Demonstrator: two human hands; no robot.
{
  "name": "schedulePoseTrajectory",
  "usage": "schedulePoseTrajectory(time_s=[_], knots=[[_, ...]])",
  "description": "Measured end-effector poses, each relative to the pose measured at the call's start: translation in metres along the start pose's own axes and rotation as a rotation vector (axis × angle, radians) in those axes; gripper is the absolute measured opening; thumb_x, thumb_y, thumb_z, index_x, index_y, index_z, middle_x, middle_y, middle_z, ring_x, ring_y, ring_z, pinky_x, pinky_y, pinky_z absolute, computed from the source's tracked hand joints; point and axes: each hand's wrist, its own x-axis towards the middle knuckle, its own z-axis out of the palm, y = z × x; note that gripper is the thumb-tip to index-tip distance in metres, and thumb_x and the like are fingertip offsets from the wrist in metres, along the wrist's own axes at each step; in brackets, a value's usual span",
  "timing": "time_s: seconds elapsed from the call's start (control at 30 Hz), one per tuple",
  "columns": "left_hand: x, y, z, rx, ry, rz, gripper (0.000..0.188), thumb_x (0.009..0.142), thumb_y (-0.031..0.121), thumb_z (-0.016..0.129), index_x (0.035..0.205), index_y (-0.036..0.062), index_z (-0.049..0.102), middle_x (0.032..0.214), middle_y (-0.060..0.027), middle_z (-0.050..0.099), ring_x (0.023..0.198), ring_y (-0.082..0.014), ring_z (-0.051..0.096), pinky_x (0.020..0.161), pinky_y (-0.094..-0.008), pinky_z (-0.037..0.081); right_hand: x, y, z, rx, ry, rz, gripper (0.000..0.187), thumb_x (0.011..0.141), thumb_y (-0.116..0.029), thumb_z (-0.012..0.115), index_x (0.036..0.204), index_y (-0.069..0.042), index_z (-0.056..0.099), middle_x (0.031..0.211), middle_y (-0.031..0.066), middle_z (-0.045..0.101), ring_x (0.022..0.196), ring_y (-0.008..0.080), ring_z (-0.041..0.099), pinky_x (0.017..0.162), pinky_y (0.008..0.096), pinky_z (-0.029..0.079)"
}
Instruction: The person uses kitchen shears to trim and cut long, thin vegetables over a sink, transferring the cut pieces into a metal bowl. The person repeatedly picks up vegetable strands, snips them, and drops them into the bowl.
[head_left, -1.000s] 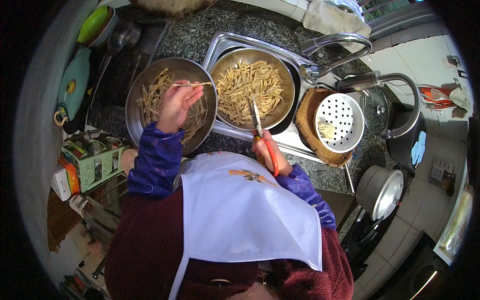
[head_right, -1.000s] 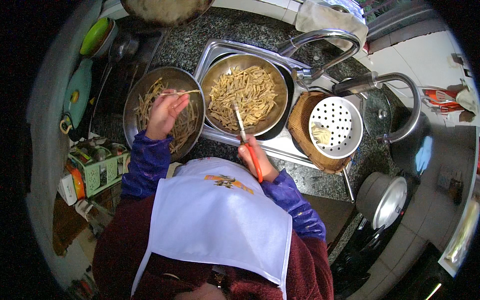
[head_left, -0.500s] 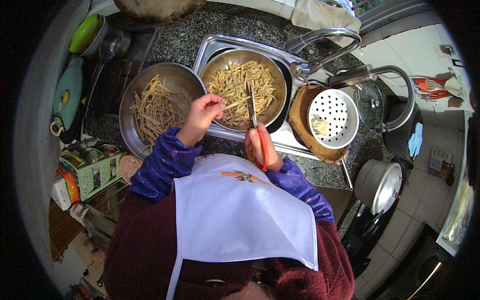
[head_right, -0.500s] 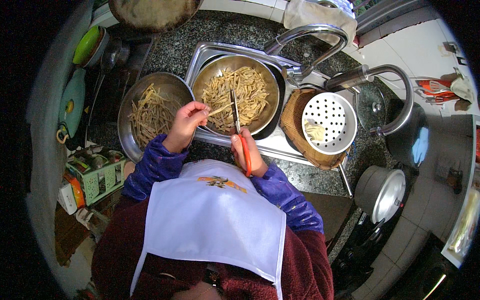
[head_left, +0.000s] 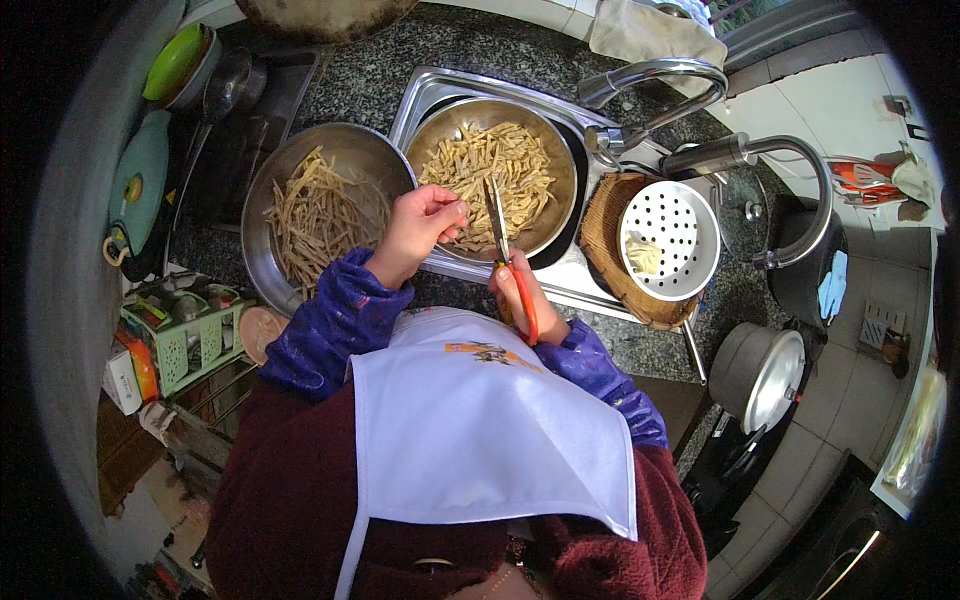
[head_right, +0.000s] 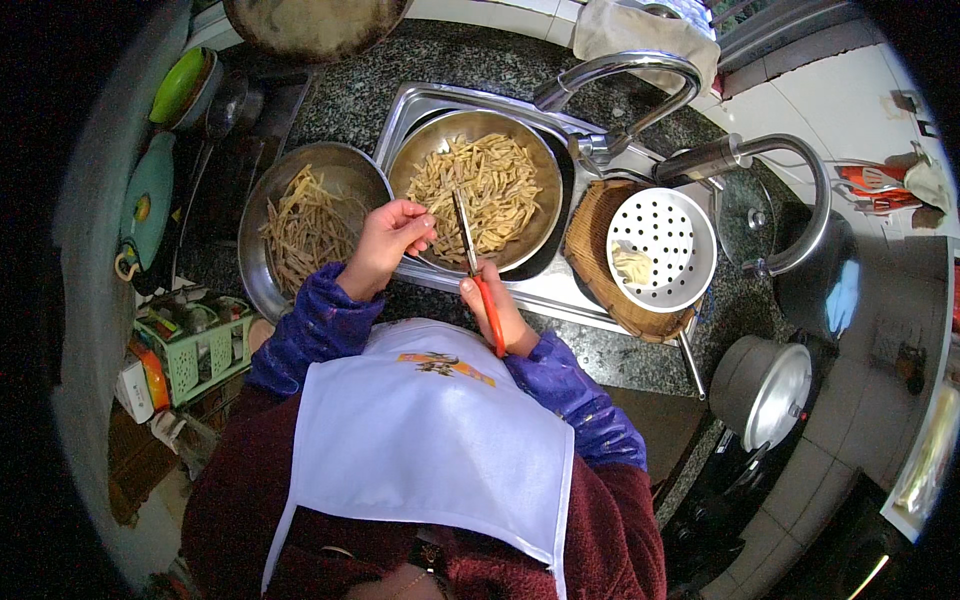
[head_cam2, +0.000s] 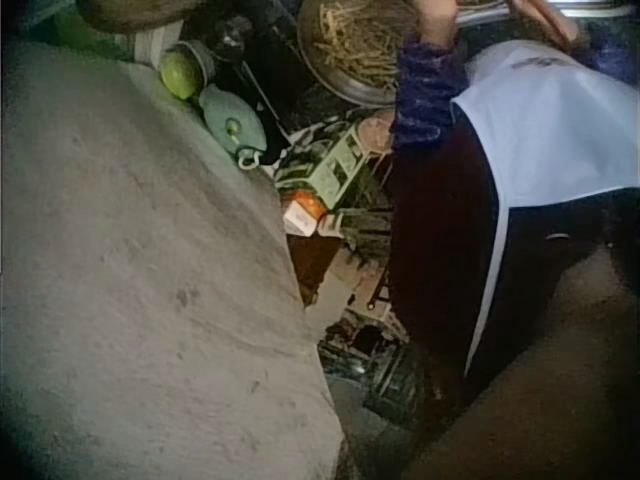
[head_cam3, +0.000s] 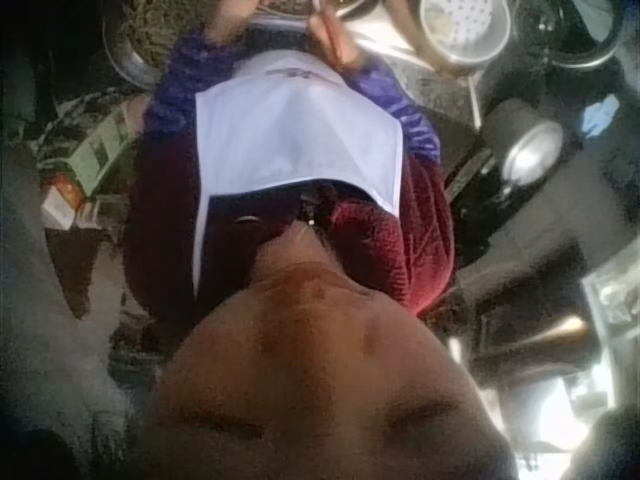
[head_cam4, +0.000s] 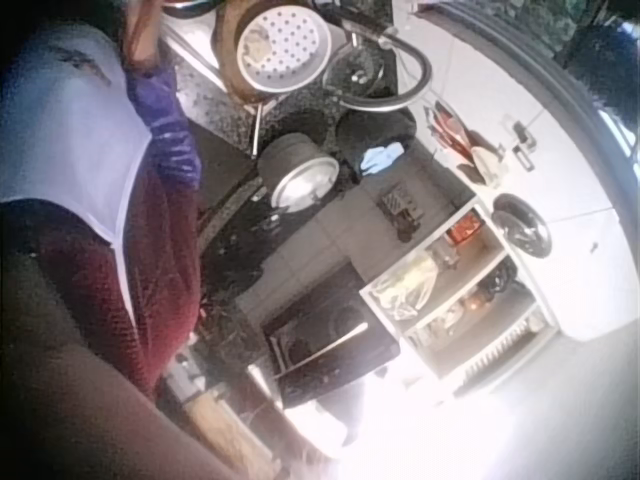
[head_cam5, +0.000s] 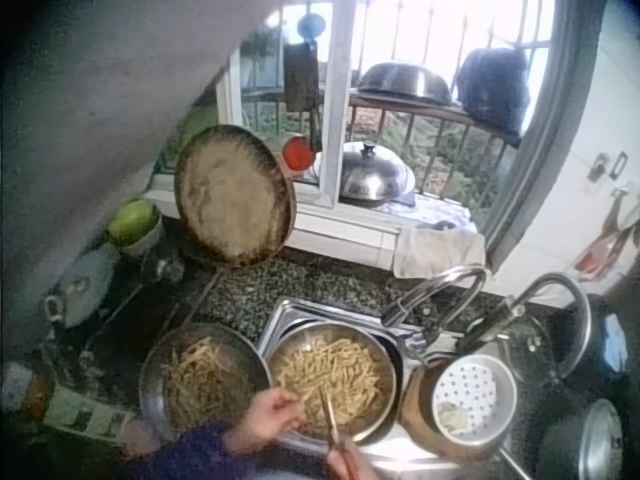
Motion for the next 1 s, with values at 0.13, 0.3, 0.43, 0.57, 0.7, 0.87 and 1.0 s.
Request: schedulePoseTrajectory(time_s=[0.13,0.3,0.43,0.57,0.7,0.87,1.0], knots=[[0.002,-0.001,0.005,0.052,-0.042,0.012,0.014,0.084,0.014,0.059,0.092,0.0020,0.057,0.072,-0.0016,0.060,0.059,-0.0052,0.052,0.053,-0.0177,0.041,-0.001,-0.003,0.000,-0.037,-0.030,0.011,0.041,0.091,-0.034,0.045,0.112,0.000,0.036,0.084,0.0043,0.044,0.078,0.0117,0.040,0.072,0.0252,0.037],[0.006,-0.009,0.006,0.076,-0.111,0.077,0.014,0.083,0.012,0.060,0.091,0.0011,0.058,0.072,-0.0014,0.060,0.060,-0.0057,0.053,0.052,-0.0184,0.040,-0.001,0.001,0.000,-0.010,0.030,0.009,0.038,0.089,-0.031,0.051,0.108,0.001,0.041,0.079,0.0026,0.044,0.074,0.0107,0.040,0.069,0.0242,0.038],[0.009,-0.013,0.004,0.137,-0.072,0.169,0.016,0.082,0.012,0.061,0.092,0.0000,0.059,0.078,-0.0044,0.061,0.067,-0.0093,0.054,0.057,-0.0217,0.044,0.000,0.005,0.000,-0.054,0.086,-0.012,0.034,0.088,-0.029,0.054,0.103,0.001,0.046,0.071,0.0000,0.044,0.066,0.0091,0.041,0.061,0.0223,0.038],[0.021,-0.014,-0.018,0.382,0.148,0.499,0.022,0.083,0.013,0.060,0.102,0.0009,0.058,0.088,-0.0035,0.060,0.077,-0.0098,0.054,0.068,-0.0219,0.044,-0.004,-0.004,0.000,0.143,0.178,0.091,0.032,0.088,-0.030,0.054,0.102,-0.002,0.047,0.066,-0.0012,0.044,0.059,0.0073,0.041,0.053,0.0202,0.035],[0.023,-0.001,-0.070,0.351,0.301,0.396,0.021,0.086,0.013,0.057,0.103,0.0013,0.060,0.090,0.0001,0.059,0.080,-0.0070,0.051,0.074,-0.0209,0.040,-0.010,-0.009,-0.002,0.085,0.201,0.075,0.034,0.089,-0.033,0.051,0.103,-0.002,0.046,0.063,-0.0019,0.044,0.053,0.0061,0.039,0.046,0.0191,0.032],[0.019,-0.009,-0.083,0.281,0.300,0.359,0.017,0.084,0.011,0.059,0.097,0.0003,0.061,0.084,-0.0006,0.061,0.076,-0.0069,0.052,0.070,-0.0211,0.042,-0.008,0.005,-0.002,0.099,0.210,0.007,0.034,0.088,-0.031,0.053,0.105,-0.002,0.046,0.067,-0.0021,0.044,0.057,0.0063,0.039,0.050,0.0196,0.032],[0.018,-0.022,-0.091,0.222,0.307,0.336,0.014,0.083,0.009,0.059,0.093,-0.0003,0.062,0.083,-0.0006,0.061,0.076,-0.0066,0.053,0.070,-0.0205,0.042,-0.010,0.023,-0.011,0.063,0.214,-0.006,0.036,0.086,-0.026,0.058,0.108,0.000,0.046,0.081,0.0001,0.047,0.075,0.0084,0.042,0.069,0.0208,0.038]])
